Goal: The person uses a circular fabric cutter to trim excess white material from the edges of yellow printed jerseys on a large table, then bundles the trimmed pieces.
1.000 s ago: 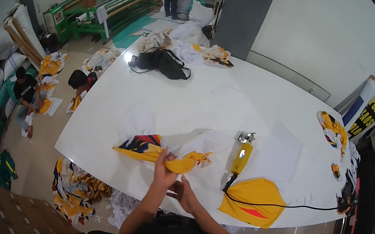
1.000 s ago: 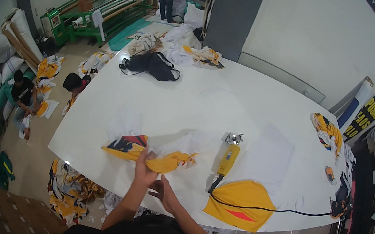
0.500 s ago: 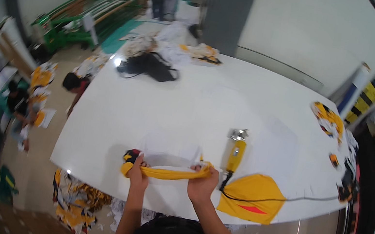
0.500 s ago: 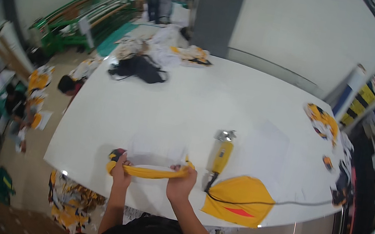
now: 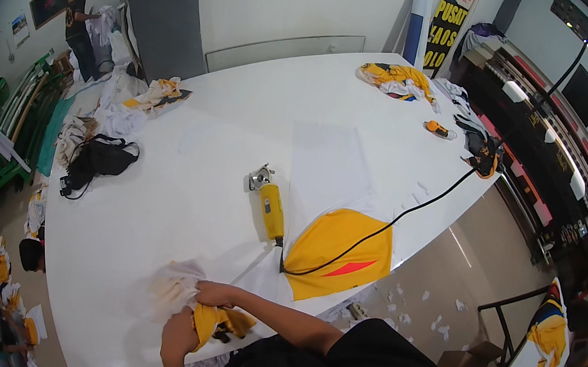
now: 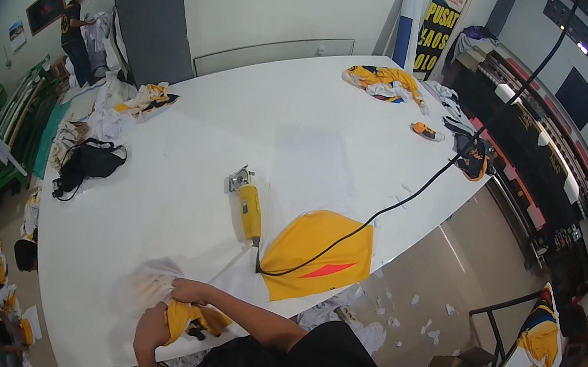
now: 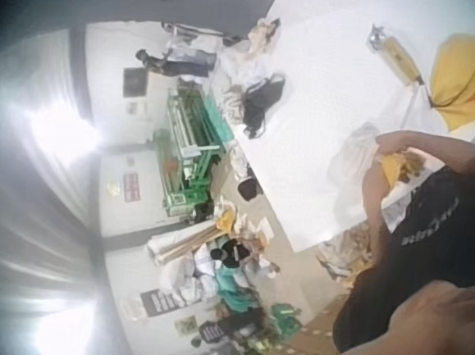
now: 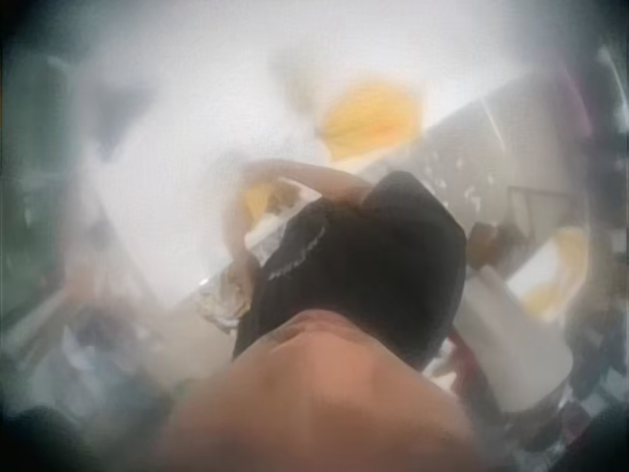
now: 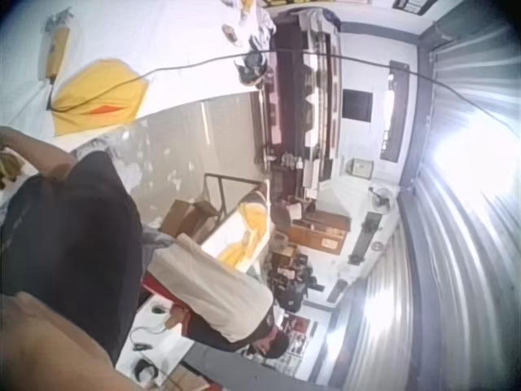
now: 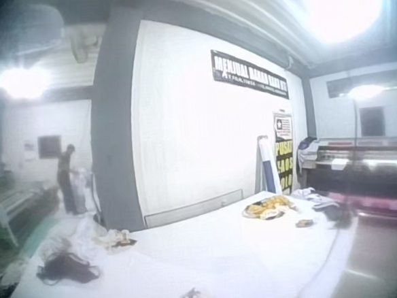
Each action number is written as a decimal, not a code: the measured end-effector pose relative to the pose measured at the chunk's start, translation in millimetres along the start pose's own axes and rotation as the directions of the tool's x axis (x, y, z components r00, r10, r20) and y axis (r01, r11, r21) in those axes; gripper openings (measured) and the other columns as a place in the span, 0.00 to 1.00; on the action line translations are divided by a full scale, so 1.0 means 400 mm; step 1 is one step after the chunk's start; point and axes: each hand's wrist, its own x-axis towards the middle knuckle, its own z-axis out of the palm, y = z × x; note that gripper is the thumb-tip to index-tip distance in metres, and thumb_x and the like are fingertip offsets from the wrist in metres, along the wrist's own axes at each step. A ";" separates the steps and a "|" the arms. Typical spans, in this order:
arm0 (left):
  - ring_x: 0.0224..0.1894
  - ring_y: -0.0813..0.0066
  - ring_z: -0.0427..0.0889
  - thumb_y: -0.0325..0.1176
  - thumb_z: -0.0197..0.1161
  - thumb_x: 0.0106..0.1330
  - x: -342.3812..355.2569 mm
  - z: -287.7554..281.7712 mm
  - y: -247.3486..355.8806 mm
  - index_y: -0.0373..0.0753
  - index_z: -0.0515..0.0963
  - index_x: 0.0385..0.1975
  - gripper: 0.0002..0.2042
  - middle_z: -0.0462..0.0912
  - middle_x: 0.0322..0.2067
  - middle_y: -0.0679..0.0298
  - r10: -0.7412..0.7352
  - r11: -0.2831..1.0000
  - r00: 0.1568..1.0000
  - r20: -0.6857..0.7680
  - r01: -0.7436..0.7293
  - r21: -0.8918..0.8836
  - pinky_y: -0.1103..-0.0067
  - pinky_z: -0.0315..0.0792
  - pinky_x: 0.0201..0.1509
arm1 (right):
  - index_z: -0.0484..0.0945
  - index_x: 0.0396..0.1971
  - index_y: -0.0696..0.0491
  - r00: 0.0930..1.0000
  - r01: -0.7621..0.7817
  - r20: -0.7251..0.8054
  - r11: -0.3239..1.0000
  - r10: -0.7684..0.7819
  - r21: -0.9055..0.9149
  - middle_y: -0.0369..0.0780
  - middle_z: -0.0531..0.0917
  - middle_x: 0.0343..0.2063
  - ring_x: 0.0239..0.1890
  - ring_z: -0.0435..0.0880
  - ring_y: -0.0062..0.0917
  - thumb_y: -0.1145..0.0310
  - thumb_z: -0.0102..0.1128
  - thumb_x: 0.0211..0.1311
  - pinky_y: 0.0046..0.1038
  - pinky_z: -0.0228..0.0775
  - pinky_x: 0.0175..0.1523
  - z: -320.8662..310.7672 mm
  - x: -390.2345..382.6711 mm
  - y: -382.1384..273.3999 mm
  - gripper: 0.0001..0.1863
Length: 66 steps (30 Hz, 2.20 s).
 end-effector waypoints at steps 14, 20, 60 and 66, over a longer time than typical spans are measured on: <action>0.55 0.53 0.85 0.30 0.70 0.55 -0.111 0.002 -0.019 0.36 0.78 0.57 0.27 0.86 0.50 0.50 0.182 0.641 0.888 -0.423 -0.433 -0.634 0.67 0.77 0.61 | 0.74 0.63 0.62 0.959 -0.184 0.272 0.894 0.073 0.408 0.43 0.82 0.56 0.56 0.81 0.25 0.61 0.55 0.79 0.27 0.76 0.62 0.037 -0.059 -0.067 0.23; 0.52 0.55 0.86 0.31 0.70 0.57 -0.159 0.097 -0.068 0.37 0.82 0.52 0.21 0.87 0.48 0.52 0.002 0.466 0.832 -0.555 -0.492 -0.736 0.68 0.77 0.59 | 0.75 0.62 0.60 0.912 -0.297 0.398 0.830 0.100 0.473 0.45 0.84 0.54 0.53 0.86 0.32 0.61 0.56 0.77 0.33 0.82 0.57 0.076 -0.083 0.037 0.22; 0.57 0.58 0.77 0.31 0.70 0.58 -0.181 0.363 0.070 0.38 0.74 0.59 0.27 0.77 0.59 0.56 -0.259 0.921 0.343 -0.903 -0.195 -0.338 0.65 0.70 0.63 | 0.62 0.69 0.67 0.942 -0.118 0.334 0.914 -0.021 0.389 0.53 0.77 0.60 0.59 0.83 0.41 0.54 0.61 0.69 0.40 0.80 0.63 0.090 -0.232 -0.081 0.39; 0.57 0.61 0.78 0.30 0.69 0.58 -0.232 0.368 0.066 0.37 0.75 0.57 0.25 0.78 0.58 0.58 -0.261 0.868 0.534 -0.804 -0.234 -0.438 0.67 0.70 0.62 | 0.61 0.71 0.63 0.942 -0.192 0.321 0.944 0.100 0.268 0.51 0.76 0.61 0.63 0.81 0.40 0.57 0.59 0.69 0.41 0.77 0.66 0.088 -0.252 -0.039 0.37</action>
